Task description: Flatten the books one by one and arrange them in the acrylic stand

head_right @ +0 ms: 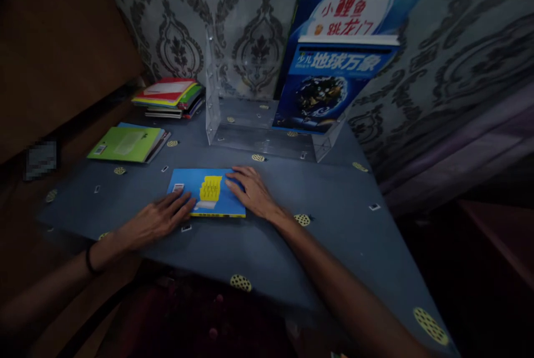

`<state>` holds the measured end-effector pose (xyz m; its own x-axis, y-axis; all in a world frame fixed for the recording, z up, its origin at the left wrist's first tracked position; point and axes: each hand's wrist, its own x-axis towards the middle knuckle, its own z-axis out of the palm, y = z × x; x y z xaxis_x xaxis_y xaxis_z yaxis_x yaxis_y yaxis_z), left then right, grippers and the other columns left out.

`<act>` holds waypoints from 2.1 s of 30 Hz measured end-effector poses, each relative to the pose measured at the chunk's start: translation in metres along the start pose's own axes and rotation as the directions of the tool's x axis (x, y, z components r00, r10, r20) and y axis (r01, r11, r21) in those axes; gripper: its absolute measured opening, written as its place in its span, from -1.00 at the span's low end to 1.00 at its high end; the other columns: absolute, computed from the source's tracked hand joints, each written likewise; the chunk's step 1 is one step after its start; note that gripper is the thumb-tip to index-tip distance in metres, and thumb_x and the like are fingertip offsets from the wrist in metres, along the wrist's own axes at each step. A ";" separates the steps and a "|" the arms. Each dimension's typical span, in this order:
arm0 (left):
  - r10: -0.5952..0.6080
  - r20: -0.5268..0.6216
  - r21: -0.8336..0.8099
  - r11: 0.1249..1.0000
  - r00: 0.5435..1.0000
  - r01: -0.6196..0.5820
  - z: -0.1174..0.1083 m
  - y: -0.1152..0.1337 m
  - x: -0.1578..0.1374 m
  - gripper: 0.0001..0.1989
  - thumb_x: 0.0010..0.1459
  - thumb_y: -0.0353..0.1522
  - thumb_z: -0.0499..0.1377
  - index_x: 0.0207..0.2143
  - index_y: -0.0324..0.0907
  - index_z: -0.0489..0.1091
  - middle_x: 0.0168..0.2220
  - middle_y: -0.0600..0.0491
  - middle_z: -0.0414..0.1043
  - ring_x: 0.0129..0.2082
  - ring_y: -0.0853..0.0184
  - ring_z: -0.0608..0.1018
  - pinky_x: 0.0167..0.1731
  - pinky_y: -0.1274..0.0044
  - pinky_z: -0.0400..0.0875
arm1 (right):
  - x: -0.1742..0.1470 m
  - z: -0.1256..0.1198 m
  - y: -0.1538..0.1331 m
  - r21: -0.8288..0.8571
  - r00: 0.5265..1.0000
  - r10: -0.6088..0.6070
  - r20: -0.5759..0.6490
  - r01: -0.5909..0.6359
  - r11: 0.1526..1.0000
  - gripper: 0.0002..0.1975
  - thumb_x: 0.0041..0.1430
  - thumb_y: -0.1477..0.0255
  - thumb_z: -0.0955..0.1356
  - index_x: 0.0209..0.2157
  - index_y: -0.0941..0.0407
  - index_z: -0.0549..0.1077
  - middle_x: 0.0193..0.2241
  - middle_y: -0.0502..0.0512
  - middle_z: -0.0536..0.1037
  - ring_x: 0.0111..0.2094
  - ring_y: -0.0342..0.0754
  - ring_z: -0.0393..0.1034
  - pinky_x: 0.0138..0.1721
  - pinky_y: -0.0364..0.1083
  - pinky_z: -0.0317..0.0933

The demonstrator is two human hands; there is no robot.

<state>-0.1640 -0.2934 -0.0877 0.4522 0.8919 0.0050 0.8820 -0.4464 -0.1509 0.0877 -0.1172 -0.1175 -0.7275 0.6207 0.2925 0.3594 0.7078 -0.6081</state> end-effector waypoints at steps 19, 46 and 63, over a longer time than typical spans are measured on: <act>-0.781 0.166 -0.984 -0.175 0.602 0.044 -0.029 0.016 0.053 -0.38 -0.10 0.21 0.28 -0.46 -0.18 0.37 -0.59 0.14 0.36 -0.59 0.39 0.38 -0.53 0.56 0.33 | -0.001 -0.010 -0.028 0.919 0.952 0.288 0.104 -0.203 0.339 -0.50 -0.03 0.01 0.55 -0.23 0.12 0.59 -0.35 0.08 0.66 -0.46 -0.13 0.46 -0.43 -0.16 0.31; -0.459 -0.144 -0.349 0.853 0.877 0.389 0.023 -0.008 0.095 -0.60 0.45 -0.29 -0.05 0.22 -0.24 0.30 0.18 -0.18 0.41 0.12 0.12 0.48 0.12 0.27 0.36 | 0.027 0.023 -0.015 -0.194 0.983 -0.063 0.172 0.096 0.976 -0.52 0.40 0.38 0.22 0.28 0.20 0.34 0.34 0.32 0.32 0.37 0.13 0.17 0.39 0.24 0.01; 0.029 -0.037 -0.415 0.909 0.999 -0.042 -0.005 0.064 0.107 -0.53 0.45 -0.30 -0.02 0.33 -0.23 0.23 0.39 -0.15 0.21 0.44 0.12 0.16 0.41 0.10 -0.02 | 0.015 -0.007 0.048 0.096 0.998 -0.012 0.068 0.006 0.995 -0.53 0.46 0.37 0.13 0.32 0.01 0.30 0.35 0.09 0.33 0.41 -0.02 0.09 0.40 0.23 -0.04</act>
<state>-0.0581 -0.2266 -0.0918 0.4823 0.8752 0.0372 0.8375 -0.4731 0.2733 0.0981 -0.0715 -0.1368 -0.7698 0.5877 0.2491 0.2974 0.6754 -0.6748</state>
